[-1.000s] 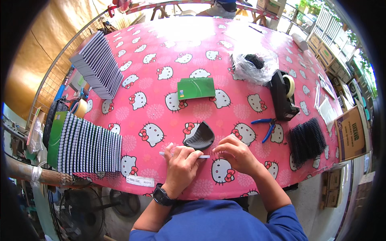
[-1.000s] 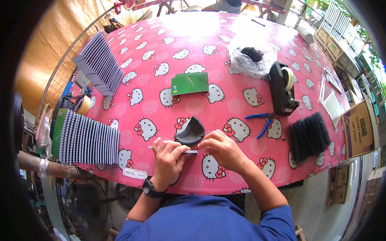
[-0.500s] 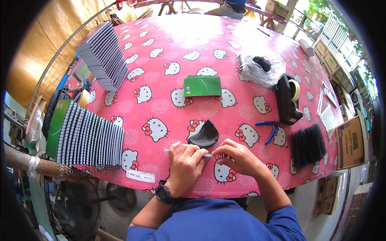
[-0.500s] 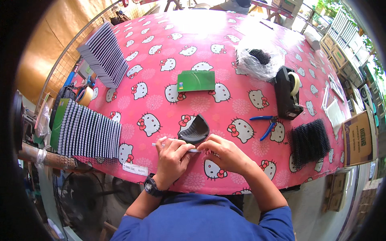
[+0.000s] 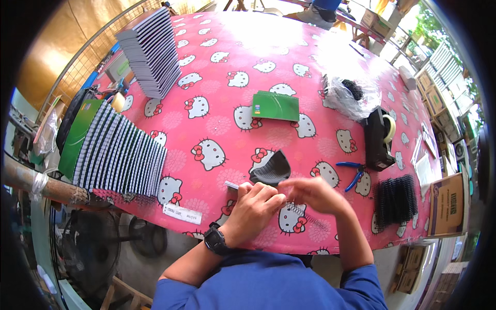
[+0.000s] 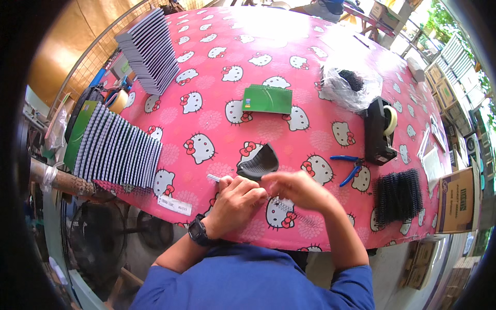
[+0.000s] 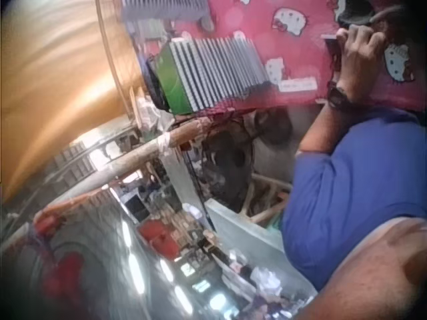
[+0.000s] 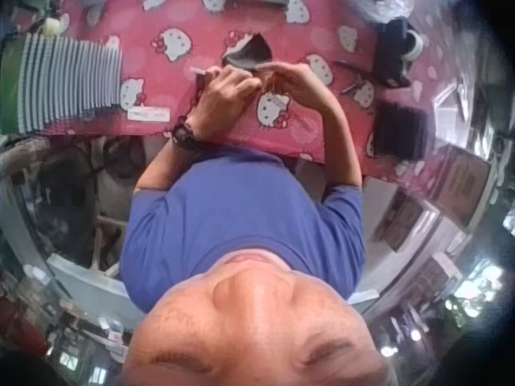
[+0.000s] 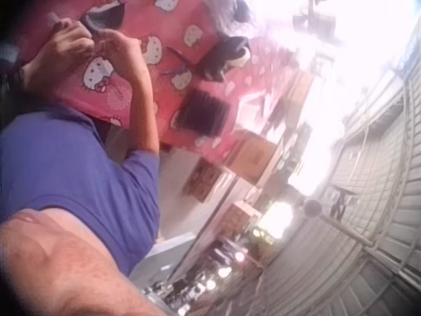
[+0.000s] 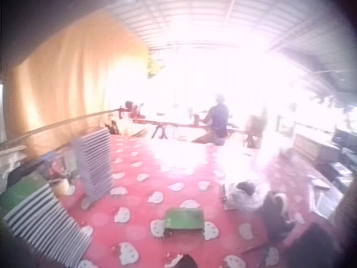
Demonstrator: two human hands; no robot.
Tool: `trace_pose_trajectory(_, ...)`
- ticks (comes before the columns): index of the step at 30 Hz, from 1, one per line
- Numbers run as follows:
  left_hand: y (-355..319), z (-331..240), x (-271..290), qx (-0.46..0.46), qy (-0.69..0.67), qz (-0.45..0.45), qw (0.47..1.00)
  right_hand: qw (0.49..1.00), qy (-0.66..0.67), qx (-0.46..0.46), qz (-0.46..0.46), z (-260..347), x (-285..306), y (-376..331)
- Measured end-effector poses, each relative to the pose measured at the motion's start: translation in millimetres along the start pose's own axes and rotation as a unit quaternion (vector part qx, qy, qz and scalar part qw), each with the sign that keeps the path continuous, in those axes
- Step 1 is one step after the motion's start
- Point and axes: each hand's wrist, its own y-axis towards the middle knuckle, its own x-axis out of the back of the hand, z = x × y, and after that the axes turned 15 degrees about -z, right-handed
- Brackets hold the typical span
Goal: The person assembles notebooks by picking up a stack of paper, placing a green cover on top, and inserting a spiral binding wire into the holes.
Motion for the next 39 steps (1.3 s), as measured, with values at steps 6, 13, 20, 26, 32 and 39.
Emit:
trace_pose_trajectory(6, -1.5, -3.1, -1.0, -0.03, 0.001, -0.012, 0.999, 0.94, -0.286, 0.102, -0.157, -8.7, -27.9, 40.7)
trace_pose_trajectory(13, -0.3, -5.6, -3.0, -0.004, 0.003, -0.016, 1.0, 0.92, -0.353, 0.076, -0.155, -40.3, -46.9, 41.9)
trace_pose_trajectory(20, -1.2, 0.3, 1.7, -0.002, 0.024, 0.057, 0.998, 0.985, -0.056, 0.012, -0.161, -43.8, -6.4, 12.1)
trace_pose_trajectory(26, 5.6, 16.5, 19.8, 0.037, 0.032, 0.026, 0.998, 0.948, 0.316, -0.025, -0.01, -33.9, 0.3, -22.5)
trace_pose_trajectory(32, -2.3, 27.9, 18.5, 0.0, 0.019, 0.011, 1.0, 0.996, -0.002, -0.011, -0.091, -26.3, -9.0, -6.0)
trace_pose_trajectory(39, 0.5, 28.7, 18.5, 0.031, -0.02, 0.011, 0.999, 0.997, -0.007, 0.023, -0.076, -12.5, 2.4, 2.5)
